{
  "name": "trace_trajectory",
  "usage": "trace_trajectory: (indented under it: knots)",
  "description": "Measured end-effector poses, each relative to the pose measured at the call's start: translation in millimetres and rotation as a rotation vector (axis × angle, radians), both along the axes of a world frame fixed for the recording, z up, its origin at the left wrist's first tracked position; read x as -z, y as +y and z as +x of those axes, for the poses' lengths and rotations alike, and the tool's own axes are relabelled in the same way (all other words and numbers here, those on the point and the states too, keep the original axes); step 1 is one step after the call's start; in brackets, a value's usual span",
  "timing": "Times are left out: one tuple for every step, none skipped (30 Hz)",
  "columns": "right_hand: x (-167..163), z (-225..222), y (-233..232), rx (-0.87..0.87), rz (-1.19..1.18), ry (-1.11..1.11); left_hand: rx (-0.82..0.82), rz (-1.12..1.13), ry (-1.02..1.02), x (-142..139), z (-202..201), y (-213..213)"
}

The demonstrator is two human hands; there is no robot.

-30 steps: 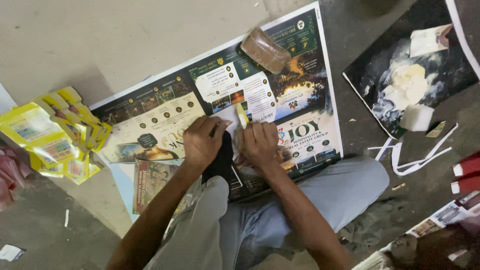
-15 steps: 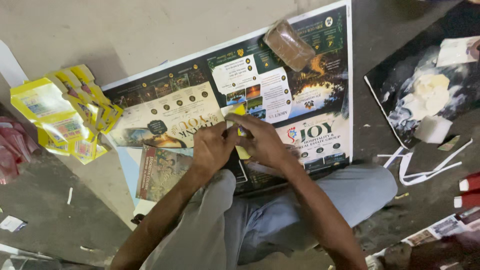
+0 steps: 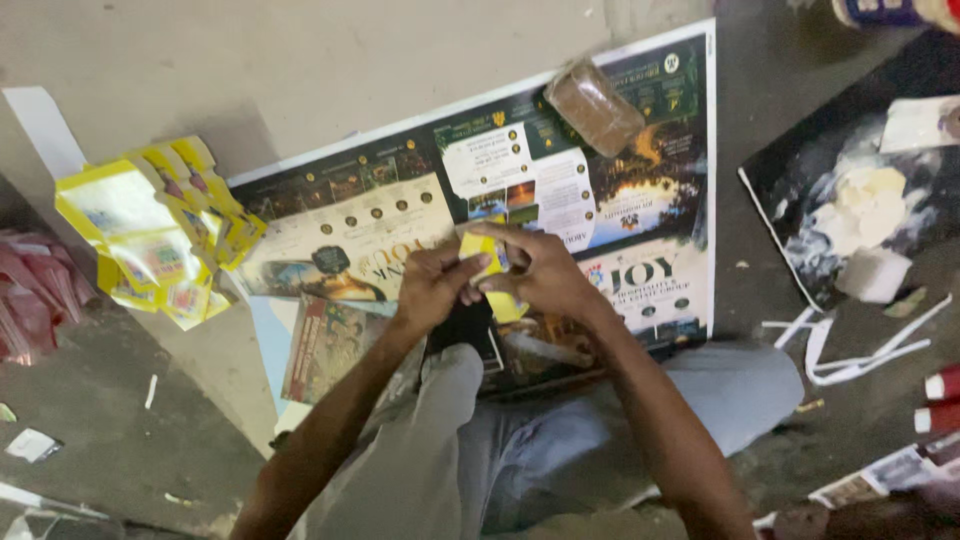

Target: The person sits on the floor and assembles small yellow cardboard boxes by folding flaps and pressing edges to form the structure. The person handles multiple boxes one at a time, stacking completed units nearby.

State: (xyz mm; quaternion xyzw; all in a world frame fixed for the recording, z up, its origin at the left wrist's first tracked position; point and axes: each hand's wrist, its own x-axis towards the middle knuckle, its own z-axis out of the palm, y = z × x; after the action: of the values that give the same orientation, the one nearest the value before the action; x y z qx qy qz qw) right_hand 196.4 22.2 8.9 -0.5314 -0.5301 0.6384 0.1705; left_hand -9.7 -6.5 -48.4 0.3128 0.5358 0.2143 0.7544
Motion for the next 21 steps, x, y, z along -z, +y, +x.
trace_trajectory:
  knots:
    - [-0.4, -0.1, -0.7, 0.017, -0.108, -0.002, -0.039, -0.055, -0.084, -1.5, 0.0, -4.0]
    - [-1.0, -1.0, -2.1, 0.026, -0.203, 0.005, -0.016, -0.026, -0.023, -4.7, -2.1, -7.0]
    - [-0.4, -1.3, -1.9, 0.040, -0.277, 0.005, 0.013, 0.023, 0.033, -5.5, -2.7, -5.6]
    - [0.1, -2.0, -2.3, 0.033, -0.174, 0.026, 0.057, 0.083, 0.079, -8.8, -4.1, -6.1]
    - [-0.3, -2.3, -4.0, 0.031, -0.081, 0.037, 0.092, 0.180, 0.176, -13.0, -6.6, -6.6]
    - [0.3, -2.5, -4.4, 0.014, -0.001, 0.050, 0.113, 0.262, 0.276, -17.5, -9.8, -7.5]
    - [0.5, -2.9, -5.6, 0.015, -0.043, 0.021, 0.123, 0.339, 0.391, -24.9, -16.9, -11.1]
    - [0.9, -2.8, -5.9, 0.016, -0.080, -0.003, 0.219, 0.665, 0.505, -29.6, -24.3, -12.3]
    - [1.8, -2.7, -5.9, 0.030, -0.116, -0.034, 0.329, 0.996, 0.600, -31.2, -31.0, -11.1]
    - [2.1, -2.6, -6.2, 0.033, -0.117, -0.022, 0.445, 1.329, 0.680, -31.9, -37.4, -11.2]
    - [3.1, -1.7, -5.1, 0.028, -0.116, -0.005, 0.543, 1.370, 0.629, -28.0, -39.6, -9.9]
    - [3.6, -1.2, -4.8, 0.014, -0.112, 0.016, 0.637, 1.408, 0.586, -22.5, -41.7, -8.2]
    - [4.2, 0.0, -3.8, 0.001, -0.131, 0.015, 0.729, 1.439, 0.537, -17.8, -42.8, -9.7]
    - [5.0, 0.6, -3.2, -0.006, -0.155, 0.012, 0.739, 1.404, 0.520, -12.6, -42.6, -12.4]
    - [5.3, 1.7, -2.8, -0.008, -0.178, 0.007, 0.751, 1.372, 0.497, -7.5, -42.3, -15.4]
    - [6.6, 2.3, -2.3, -0.017, -0.161, 0.013, 0.761, 1.348, 0.473, -2.3, -41.5, -18.0]
    - [7.6, 3.0, -2.5, -0.025, -0.141, 0.017, 0.758, 1.353, 0.492, 1.7, -40.4, -21.1]
    - [9.4, 4.0, -2.1, -0.037, -0.121, 0.020, 0.752, 1.356, 0.514, 3.6, -39.6, -25.2]
    - [11.3, 4.9, -2.2, -0.036, -0.128, 0.021, 0.746, 1.358, 0.540, 5.4, -38.6, -27.6]
    - [13.2, 6.6, -1.7, -0.037, -0.135, 0.026, 0.730, 1.363, 0.560, 5.6, -37.4, -29.8]
    - [15.5, 8.4, -0.9, -0.037, -0.144, 0.034, 0.717, 1.366, 0.580, 4.6, -35.7, -31.7]
